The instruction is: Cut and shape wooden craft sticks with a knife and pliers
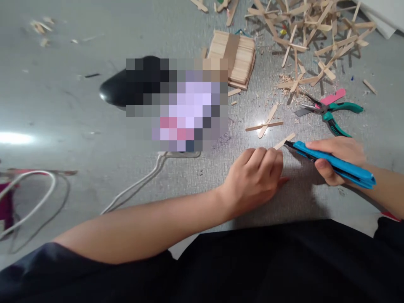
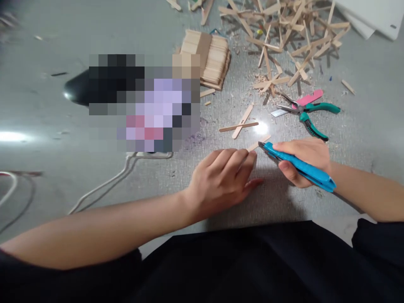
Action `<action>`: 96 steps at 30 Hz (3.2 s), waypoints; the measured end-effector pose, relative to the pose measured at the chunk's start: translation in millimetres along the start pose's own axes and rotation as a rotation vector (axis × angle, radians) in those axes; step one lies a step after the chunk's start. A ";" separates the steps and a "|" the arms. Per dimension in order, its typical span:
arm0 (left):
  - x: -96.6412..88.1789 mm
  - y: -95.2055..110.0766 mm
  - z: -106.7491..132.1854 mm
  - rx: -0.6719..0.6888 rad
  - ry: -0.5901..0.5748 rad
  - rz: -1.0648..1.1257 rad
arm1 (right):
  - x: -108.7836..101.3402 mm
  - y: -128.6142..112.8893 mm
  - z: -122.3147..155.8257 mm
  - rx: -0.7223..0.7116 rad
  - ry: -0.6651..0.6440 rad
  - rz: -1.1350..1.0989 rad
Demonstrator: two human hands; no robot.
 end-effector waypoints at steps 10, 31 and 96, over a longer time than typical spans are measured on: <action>-6.3 1.9 -4.9 0.023 0.021 -0.089 | -48.7 -54.9 25.3 -0.538 0.705 0.246; 3.3 -56.8 -15.3 -0.129 -0.012 0.232 | -42.1 -67.7 21.3 -0.837 0.661 0.194; 23.9 -67.7 -24.8 -0.120 -0.263 0.293 | -40.4 -60.8 8.4 -0.862 0.405 0.080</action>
Point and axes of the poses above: each hand's wrist, its own z-axis away from the middle knuckle, its own x-axis out of the palm, y = z × x, the point moved 10 cm from there along -z, towards the middle knuckle, and after that the axes turned 13 degrees about z, right-handed, at the moved point
